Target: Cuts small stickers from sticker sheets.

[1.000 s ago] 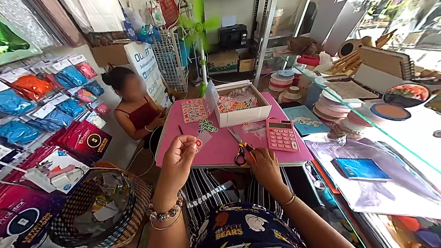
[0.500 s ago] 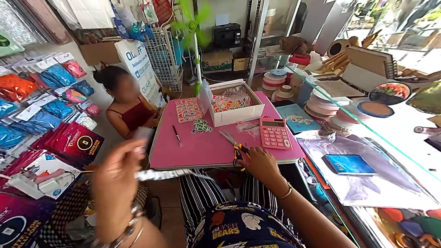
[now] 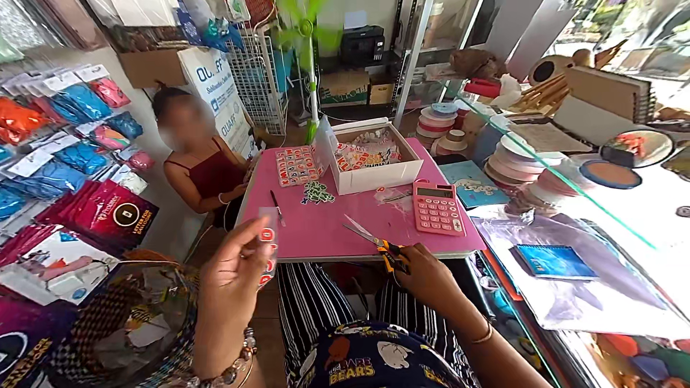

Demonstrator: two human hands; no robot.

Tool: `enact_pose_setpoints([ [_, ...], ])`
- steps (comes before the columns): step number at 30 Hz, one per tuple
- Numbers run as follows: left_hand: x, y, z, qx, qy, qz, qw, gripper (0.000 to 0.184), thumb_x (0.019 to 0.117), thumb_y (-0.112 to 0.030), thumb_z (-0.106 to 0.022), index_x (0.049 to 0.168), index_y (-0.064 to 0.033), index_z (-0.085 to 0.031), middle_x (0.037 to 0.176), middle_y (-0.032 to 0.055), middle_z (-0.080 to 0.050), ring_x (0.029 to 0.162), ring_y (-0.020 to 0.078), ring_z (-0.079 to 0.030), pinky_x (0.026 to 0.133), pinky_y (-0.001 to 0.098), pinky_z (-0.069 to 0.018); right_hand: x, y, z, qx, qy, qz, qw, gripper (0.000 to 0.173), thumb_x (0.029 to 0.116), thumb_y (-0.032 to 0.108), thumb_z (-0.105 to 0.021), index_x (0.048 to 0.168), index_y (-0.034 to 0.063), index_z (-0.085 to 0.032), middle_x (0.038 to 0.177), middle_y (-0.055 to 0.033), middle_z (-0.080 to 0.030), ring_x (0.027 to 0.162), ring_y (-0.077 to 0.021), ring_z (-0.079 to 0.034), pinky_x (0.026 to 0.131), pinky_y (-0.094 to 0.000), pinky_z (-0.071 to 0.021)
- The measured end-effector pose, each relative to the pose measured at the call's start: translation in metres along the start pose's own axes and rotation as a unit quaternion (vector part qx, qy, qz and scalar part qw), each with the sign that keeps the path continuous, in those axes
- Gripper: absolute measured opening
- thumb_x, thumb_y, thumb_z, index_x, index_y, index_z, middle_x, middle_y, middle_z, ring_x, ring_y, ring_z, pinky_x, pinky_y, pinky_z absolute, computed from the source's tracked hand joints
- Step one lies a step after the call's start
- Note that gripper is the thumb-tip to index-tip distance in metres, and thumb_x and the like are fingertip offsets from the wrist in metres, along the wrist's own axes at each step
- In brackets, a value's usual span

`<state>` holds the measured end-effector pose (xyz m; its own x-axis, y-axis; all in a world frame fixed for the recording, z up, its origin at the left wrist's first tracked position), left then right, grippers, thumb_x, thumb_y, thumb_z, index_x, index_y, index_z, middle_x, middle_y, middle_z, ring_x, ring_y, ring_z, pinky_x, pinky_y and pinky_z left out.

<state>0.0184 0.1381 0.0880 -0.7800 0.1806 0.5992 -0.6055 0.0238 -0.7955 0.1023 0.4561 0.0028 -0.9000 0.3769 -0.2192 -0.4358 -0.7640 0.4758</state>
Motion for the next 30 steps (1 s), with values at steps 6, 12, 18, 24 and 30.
enact_pose_setpoints([
  [6, 0.016, 0.025, -0.047, -0.004, 0.162, 0.031, 0.986, 0.027, 0.0993, -0.01, -0.058, 0.123, -0.0069, -0.071, 0.122, 0.0023, -0.07, 0.095, 0.0068, -0.068, 0.076, 0.0197, -0.0583, -0.026, -0.017, -0.029, 0.326, 0.19, 0.153, 0.913, 0.034, 0.0936, 0.023, -0.071, 0.118, 0.0017, -0.06, 0.093, -0.0032, -0.069, 0.078, -0.0079, -0.066, 0.072, -0.0272, -0.0571],
  [12, 0.025, 0.037, -0.069, -0.058, 0.292, 0.101, 0.949, 0.021, 0.0994, -0.014, -0.063, 0.117, -0.0069, -0.073, 0.113, 0.0004, -0.07, 0.084, 0.0037, -0.066, 0.069, 0.0173, -0.0573, -0.044, -0.035, -0.039, 0.367, 0.295, 0.161, 0.867, 0.039, 0.0865, 0.04, -0.079, 0.103, 0.0087, -0.061, 0.077, 0.0068, -0.062, 0.066, 0.0014, -0.059, 0.06, -0.0165, -0.0493],
  [18, 0.025, 0.038, -0.089, -0.038, 0.359, 0.126, 0.924, 0.023, 0.0978, -0.012, -0.066, 0.12, -0.0084, -0.072, 0.123, 0.0009, -0.068, 0.094, 0.0044, -0.067, 0.074, 0.0163, -0.0572, -0.05, -0.04, -0.04, 0.394, 0.27, 0.164, 0.863, 0.036, 0.0882, 0.042, -0.077, 0.097, 0.01, -0.064, 0.071, 0.0096, -0.059, 0.061, 0.0037, -0.055, 0.056, -0.0148, -0.0455],
  [24, 0.021, 0.034, -0.098, -0.02, 0.39, 0.127, 0.912, 0.023, 0.0978, -0.01, -0.065, 0.12, -0.0086, -0.072, 0.123, 0.0006, -0.067, 0.096, 0.0032, -0.066, 0.078, 0.0158, -0.0571, -0.056, -0.042, -0.043, 0.423, 0.263, 0.156, 0.853, 0.033, 0.0875, 0.041, -0.079, 0.092, 0.0122, -0.065, 0.068, 0.0097, -0.059, 0.058, 0.0026, -0.055, 0.053, -0.0156, -0.0456],
  [30, 0.021, 0.033, -0.095, -0.015, 0.394, 0.128, 0.91, 0.023, 0.0974, -0.011, -0.064, 0.12, -0.0088, -0.071, 0.123, 0.0005, -0.067, 0.094, 0.002, -0.065, 0.075, 0.0146, -0.0563, -0.057, -0.041, -0.045, 0.432, 0.254, 0.157, 0.851, 0.03, 0.0878, 0.038, -0.08, 0.089, 0.0124, -0.065, 0.066, 0.0101, -0.059, 0.057, 0.0031, -0.054, 0.052, -0.0152, -0.0448],
])
Point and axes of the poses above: each hand's wrist, its own x-axis towards the middle knuckle, its own z-axis out of the back of the hand, y = z × x, the point moved 2 cm from there along x, towards the middle knuckle
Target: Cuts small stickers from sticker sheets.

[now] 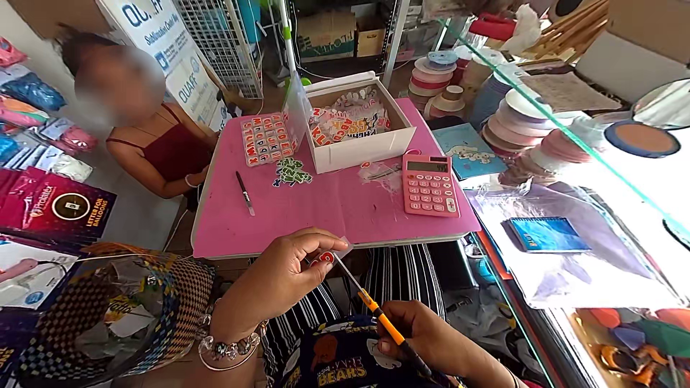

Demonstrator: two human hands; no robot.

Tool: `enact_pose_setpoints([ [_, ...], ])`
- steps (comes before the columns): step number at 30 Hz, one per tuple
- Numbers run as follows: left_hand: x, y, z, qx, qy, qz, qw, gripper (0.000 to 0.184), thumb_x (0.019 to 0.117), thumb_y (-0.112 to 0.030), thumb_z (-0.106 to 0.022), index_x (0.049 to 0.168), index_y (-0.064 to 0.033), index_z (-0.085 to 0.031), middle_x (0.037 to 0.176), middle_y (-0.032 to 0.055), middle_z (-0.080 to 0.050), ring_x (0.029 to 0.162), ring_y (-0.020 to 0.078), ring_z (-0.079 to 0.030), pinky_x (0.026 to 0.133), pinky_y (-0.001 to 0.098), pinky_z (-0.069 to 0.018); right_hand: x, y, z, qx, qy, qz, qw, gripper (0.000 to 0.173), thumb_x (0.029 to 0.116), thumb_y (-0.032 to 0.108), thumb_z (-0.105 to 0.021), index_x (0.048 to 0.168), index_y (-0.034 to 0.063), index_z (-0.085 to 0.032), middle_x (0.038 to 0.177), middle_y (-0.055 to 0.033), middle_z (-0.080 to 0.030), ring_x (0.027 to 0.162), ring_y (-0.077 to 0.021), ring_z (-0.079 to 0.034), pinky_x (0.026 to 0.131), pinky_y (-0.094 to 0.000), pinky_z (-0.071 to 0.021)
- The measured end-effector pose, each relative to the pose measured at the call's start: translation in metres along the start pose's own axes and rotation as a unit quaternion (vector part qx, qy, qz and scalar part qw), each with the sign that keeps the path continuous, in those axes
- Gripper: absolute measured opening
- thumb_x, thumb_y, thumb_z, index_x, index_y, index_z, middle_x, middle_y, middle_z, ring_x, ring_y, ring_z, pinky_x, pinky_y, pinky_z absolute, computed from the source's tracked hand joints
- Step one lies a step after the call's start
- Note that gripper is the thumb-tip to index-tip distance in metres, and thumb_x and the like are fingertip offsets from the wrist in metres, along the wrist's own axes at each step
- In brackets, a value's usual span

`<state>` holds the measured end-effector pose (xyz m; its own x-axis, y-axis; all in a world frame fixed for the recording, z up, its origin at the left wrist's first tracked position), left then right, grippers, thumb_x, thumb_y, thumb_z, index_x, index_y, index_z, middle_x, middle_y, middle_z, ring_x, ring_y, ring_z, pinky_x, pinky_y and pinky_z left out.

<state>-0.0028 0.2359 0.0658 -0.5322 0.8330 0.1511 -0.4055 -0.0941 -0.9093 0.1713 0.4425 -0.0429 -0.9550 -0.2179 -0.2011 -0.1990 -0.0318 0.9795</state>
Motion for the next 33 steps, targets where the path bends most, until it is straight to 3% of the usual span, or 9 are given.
enact_pose_setpoints([
  [33, -0.016, -0.002, 0.004, -0.017, -0.005, -0.006, 1.0, 0.024, 0.0973, -0.009, -0.063, 0.12, -0.0083, -0.071, 0.122, 0.0007, -0.066, 0.093, 0.0017, -0.065, 0.075, 0.0145, -0.0557, 0.001, 0.003, -0.01, -0.024, 0.005, 0.001, 1.0, 0.03, 0.088, 0.039, -0.08, 0.088, 0.0133, -0.064, 0.066, 0.0097, -0.058, 0.056, 0.0035, -0.053, 0.051, -0.0143, -0.0428],
])
Point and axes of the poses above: each hand's wrist, its own x-axis towards the middle knuckle, its own z-axis out of the back of the hand, y = z × x, the point moved 2 cm from there along x, towards the middle knuckle
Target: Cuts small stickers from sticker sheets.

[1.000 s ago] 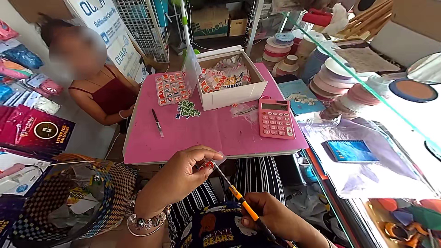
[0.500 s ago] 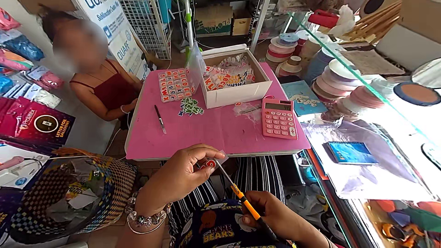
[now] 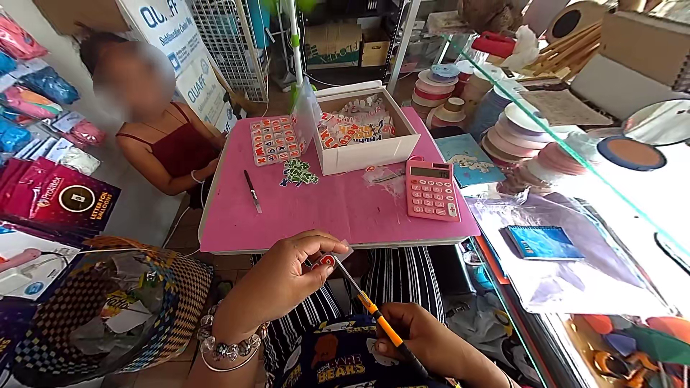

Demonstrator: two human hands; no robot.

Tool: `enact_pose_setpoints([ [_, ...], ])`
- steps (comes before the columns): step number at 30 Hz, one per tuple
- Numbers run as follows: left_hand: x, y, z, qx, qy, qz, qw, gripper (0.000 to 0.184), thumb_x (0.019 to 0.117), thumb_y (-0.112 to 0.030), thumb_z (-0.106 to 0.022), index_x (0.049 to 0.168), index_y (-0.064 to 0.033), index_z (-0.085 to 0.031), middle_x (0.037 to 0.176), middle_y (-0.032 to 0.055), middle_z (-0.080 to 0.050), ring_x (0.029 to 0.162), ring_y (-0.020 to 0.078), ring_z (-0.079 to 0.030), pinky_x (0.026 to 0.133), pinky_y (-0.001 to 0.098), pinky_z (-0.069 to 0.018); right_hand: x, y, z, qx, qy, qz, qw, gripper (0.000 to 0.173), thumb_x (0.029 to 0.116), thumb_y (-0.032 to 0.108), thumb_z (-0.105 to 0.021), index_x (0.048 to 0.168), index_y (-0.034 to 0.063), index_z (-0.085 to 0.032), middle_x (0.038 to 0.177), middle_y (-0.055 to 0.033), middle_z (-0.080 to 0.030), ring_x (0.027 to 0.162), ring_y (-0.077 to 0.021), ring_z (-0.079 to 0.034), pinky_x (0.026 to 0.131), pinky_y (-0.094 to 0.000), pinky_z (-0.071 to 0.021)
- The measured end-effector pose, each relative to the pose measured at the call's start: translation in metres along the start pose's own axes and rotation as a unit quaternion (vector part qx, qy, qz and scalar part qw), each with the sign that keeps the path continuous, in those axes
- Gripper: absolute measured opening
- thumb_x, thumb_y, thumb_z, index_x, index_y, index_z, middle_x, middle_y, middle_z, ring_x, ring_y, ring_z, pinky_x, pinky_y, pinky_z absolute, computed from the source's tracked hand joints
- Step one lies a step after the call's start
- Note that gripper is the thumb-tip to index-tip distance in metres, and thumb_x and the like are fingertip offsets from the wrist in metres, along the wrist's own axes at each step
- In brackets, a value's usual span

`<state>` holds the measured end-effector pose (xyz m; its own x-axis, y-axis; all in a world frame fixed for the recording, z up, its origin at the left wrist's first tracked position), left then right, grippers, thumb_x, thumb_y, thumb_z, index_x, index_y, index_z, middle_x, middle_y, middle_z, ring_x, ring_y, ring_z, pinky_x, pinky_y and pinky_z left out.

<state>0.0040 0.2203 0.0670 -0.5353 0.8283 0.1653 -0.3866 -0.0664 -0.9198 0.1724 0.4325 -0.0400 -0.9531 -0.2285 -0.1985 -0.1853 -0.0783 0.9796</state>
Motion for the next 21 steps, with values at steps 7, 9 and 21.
enact_pose_setpoints([
  [7, -0.002, 0.005, 0.0, -0.003, -0.004, -0.002, 1.0, 0.023, 0.097, -0.008, -0.064, 0.119, -0.0075, -0.071, 0.122, 0.001, -0.066, 0.092, 0.0013, -0.065, 0.075, 0.014, -0.0554, 0.001, 0.001, -0.001, -0.015, -0.011, -0.014, 1.0, 0.03, 0.0876, 0.037, -0.08, 0.087, 0.0122, -0.064, 0.065, 0.0099, -0.058, 0.055, 0.0044, -0.052, 0.051, -0.014, -0.0417],
  [9, -0.002, 0.006, 0.0, -0.005, -0.008, -0.001, 1.0, 0.024, 0.0966, -0.008, -0.064, 0.119, -0.0081, -0.071, 0.121, 0.0005, -0.067, 0.09, 0.0008, -0.064, 0.073, 0.0133, -0.0549, 0.002, 0.001, -0.001, -0.019, -0.011, -0.016, 1.0, 0.03, 0.0881, 0.037, -0.08, 0.086, 0.0125, -0.064, 0.064, 0.0101, -0.057, 0.055, 0.0048, -0.051, 0.051, -0.0137, -0.0412],
  [21, 0.059, 0.026, 0.001, 0.062, -0.015, 0.131, 0.989, 0.03, 0.0981, -0.01, -0.062, 0.128, -0.0126, -0.067, 0.111, 0.0007, -0.068, 0.07, 0.0025, -0.06, 0.061, 0.0188, -0.0504, -0.003, -0.003, 0.024, -0.322, -0.045, -0.26, 0.909, 0.039, 0.092, 0.041, -0.071, 0.093, 0.0026, -0.067, 0.079, -0.0146, -0.065, 0.079, -0.0334, -0.065, 0.072, -0.0568, -0.0502],
])
Point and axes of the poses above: each hand's wrist, its own x-axis towards the middle knuckle, its own z-axis out of the back of the hand, y = z × x, the point moved 2 cm from there along x, towards the middle knuckle
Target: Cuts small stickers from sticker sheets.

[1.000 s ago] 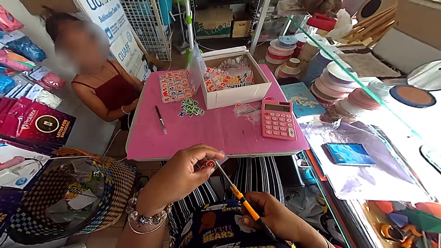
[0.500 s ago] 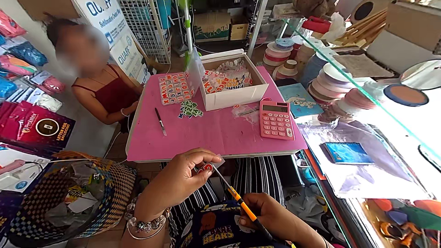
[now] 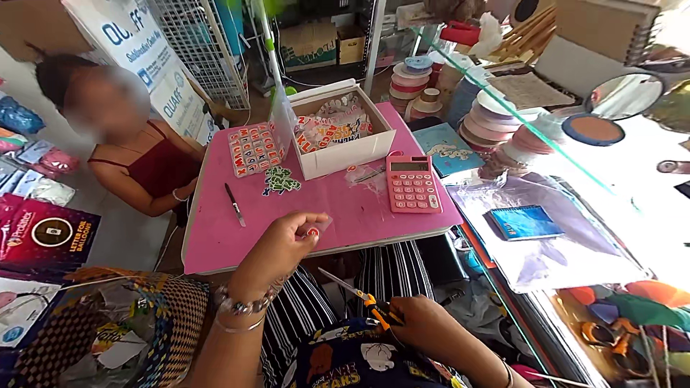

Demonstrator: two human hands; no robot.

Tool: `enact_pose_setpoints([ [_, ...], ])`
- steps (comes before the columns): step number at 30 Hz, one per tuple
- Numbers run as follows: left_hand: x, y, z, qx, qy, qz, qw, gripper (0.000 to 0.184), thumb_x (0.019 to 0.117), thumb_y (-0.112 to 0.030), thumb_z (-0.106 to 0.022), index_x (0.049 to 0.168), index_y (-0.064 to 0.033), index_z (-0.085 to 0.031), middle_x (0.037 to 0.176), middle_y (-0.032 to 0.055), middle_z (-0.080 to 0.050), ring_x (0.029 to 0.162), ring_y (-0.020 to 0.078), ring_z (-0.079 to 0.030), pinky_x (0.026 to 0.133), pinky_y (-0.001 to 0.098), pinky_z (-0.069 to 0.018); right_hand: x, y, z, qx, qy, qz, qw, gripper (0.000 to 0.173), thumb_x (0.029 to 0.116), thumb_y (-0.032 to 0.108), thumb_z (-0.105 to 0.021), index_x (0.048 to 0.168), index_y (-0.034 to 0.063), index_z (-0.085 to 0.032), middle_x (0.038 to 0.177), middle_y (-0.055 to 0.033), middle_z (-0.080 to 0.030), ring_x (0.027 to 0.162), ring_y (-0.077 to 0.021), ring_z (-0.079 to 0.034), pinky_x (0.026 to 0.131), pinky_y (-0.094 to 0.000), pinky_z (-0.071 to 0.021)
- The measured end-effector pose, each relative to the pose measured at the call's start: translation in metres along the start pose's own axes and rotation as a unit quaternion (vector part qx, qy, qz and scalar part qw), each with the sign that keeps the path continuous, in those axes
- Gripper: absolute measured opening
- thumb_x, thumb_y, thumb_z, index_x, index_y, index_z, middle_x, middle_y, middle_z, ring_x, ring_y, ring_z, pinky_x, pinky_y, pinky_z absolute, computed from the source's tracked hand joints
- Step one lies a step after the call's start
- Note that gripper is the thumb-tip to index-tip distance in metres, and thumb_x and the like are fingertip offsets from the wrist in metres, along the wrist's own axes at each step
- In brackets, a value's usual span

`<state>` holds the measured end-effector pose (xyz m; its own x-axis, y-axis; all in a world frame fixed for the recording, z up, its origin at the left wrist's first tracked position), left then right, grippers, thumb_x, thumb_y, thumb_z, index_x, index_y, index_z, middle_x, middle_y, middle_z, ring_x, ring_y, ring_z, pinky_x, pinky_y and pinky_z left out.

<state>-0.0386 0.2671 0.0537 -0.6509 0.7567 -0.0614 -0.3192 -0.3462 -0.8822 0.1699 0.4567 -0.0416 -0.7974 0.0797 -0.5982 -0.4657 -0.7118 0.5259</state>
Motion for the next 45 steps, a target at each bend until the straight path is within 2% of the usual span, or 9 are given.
enact_pose_setpoints([
  [2, 0.037, -0.008, -0.012, 0.034, 0.017, 0.016, 0.999, 0.029, 0.1002, -0.01, -0.062, 0.129, -0.0121, -0.066, 0.095, 0.0044, -0.067, 0.065, 0.0063, -0.056, 0.061, 0.023, -0.0492, -0.003, -0.001, 0.001, -0.039, 0.019, -0.035, 0.998, 0.038, 0.0945, 0.04, -0.069, 0.098, 0.002, -0.068, 0.087, -0.0175, -0.067, 0.088, -0.0374, -0.066, 0.078, -0.0598, -0.0499],
  [5, 0.096, -0.012, -0.036, 0.073, 0.047, 0.012, 0.996, 0.032, 0.1007, -0.006, -0.061, 0.133, -0.0096, -0.064, 0.09, 0.0109, -0.065, 0.063, 0.0129, -0.055, 0.062, 0.0295, -0.0491, -0.008, 0.001, 0.003, -0.05, 0.017, -0.048, 0.997, 0.036, 0.0946, 0.039, -0.067, 0.099, 0.003, -0.067, 0.087, -0.0171, -0.067, 0.088, -0.0366, -0.066, 0.077, -0.0582, -0.0501],
  [9, 0.134, 0.018, -0.048, 0.05, 0.05, 0.047, 0.996, 0.039, 0.0994, -0.007, -0.064, 0.138, -0.0037, -0.056, 0.125, 0.0176, -0.063, 0.085, 0.0188, -0.066, 0.079, 0.0353, -0.0569, -0.013, -0.005, 0.007, -0.052, 0.005, -0.065, 0.997, 0.038, 0.0951, 0.041, -0.066, 0.102, 0.0036, -0.067, 0.09, -0.0172, -0.068, 0.092, -0.0365, -0.067, 0.079, -0.0586, -0.0505],
  [15, 0.105, 0.034, -0.029, -0.056, -0.01, 0.104, 0.993, 0.037, 0.0961, -0.002, -0.068, 0.131, -0.0011, -0.056, 0.098, 0.0109, -0.064, 0.073, 0.0118, -0.065, 0.07, 0.0269, -0.0569, -0.007, -0.024, 0.001, 0.018, -0.019, -0.032, 0.999, 0.037, 0.0935, 0.041, -0.069, 0.093, 0.0039, -0.066, 0.077, -0.0122, -0.063, 0.077, -0.0308, -0.063, 0.071, -0.0535, -0.0493],
  [23, 0.093, 0.044, -0.024, 0.013, -0.008, 0.118, 0.993, 0.033, 0.0965, -0.018, -0.072, 0.124, -0.0032, -0.062, 0.083, 0.0075, -0.066, 0.065, 0.0095, -0.058, 0.066, 0.0268, -0.0511, 0.001, -0.015, -0.003, 0.017, -0.003, -0.023, 1.0, 0.037, 0.0933, 0.042, -0.069, 0.094, 0.0046, -0.066, 0.077, -0.0117, -0.063, 0.076, -0.0302, -0.062, 0.07, -0.053, -0.0489],
  [27, 0.064, 0.039, -0.021, -0.054, -0.027, 0.052, 0.997, 0.028, 0.0971, -0.015, -0.07, 0.119, -0.005, -0.056, 0.078, 0.0031, -0.065, 0.065, 0.0064, -0.06, 0.065, 0.0234, -0.0514, -0.002, -0.022, -0.002, 0.12, -0.033, 0.014, 0.992, 0.039, 0.0909, 0.042, -0.075, 0.091, 0.0054, -0.063, 0.07, -0.0037, -0.056, 0.064, -0.0163, -0.054, 0.061, -0.0377, -0.046],
  [31, 0.025, 0.027, -0.016, -0.136, -0.034, -0.025, 0.99, 0.004, 0.0975, -0.009, -0.067, 0.1, -0.0059, -0.069, 0.084, -0.0017, -0.071, 0.074, 0.0032, -0.066, 0.069, 0.0186, -0.0551, -0.002, -0.029, -0.005, 0.247, -0.02, 0.066, 0.967, 0.042, 0.0863, 0.048, -0.077, 0.093, 0.0099, -0.061, 0.069, 0.0044, -0.056, 0.059, -0.0044, -0.055, 0.057, -0.0242, -0.0473],
  [36, -0.006, 0.016, -0.005, -0.192, 0.036, -0.07, 0.978, 0.023, 0.0937, -0.004, -0.07, 0.117, -0.0043, -0.068, 0.102, -0.0022, -0.072, 0.086, 0.0043, -0.068, 0.08, 0.0202, -0.0582, -0.003, -0.014, -0.002, 0.294, 0.045, 0.112, 0.948, 0.042, 0.0848, 0.049, -0.077, 0.096, 0.0121, -0.061, 0.071, 0.0079, -0.058, 0.06, -0.001, -0.056, 0.057, -0.0196, -0.0474],
  [45, -0.026, 0.004, 0.003, -0.084, 0.071, -0.071, 0.991, 0.026, 0.0966, -0.014, -0.068, 0.123, -0.0108, -0.069, 0.113, -0.002, -0.068, 0.08, 0.0012, -0.065, 0.068, 0.0145, -0.0546, -0.006, 0.001, -0.004, 0.341, 0.053, 0.168, 0.923, 0.036, 0.0848, 0.047, -0.08, 0.089, 0.0157, -0.063, 0.067, 0.0093, -0.06, 0.056, 0.0003, -0.057, 0.052, -0.0171, -0.0478],
])
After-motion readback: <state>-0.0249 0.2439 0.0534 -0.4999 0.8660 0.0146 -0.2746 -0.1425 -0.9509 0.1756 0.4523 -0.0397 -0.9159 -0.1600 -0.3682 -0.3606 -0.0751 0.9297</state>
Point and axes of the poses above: each hand's wrist, its own x-axis towards the middle knuckle, its own z-axis out of the back of the hand, y = z × x, the point moved 2 cm from there along x, towards the middle knuckle
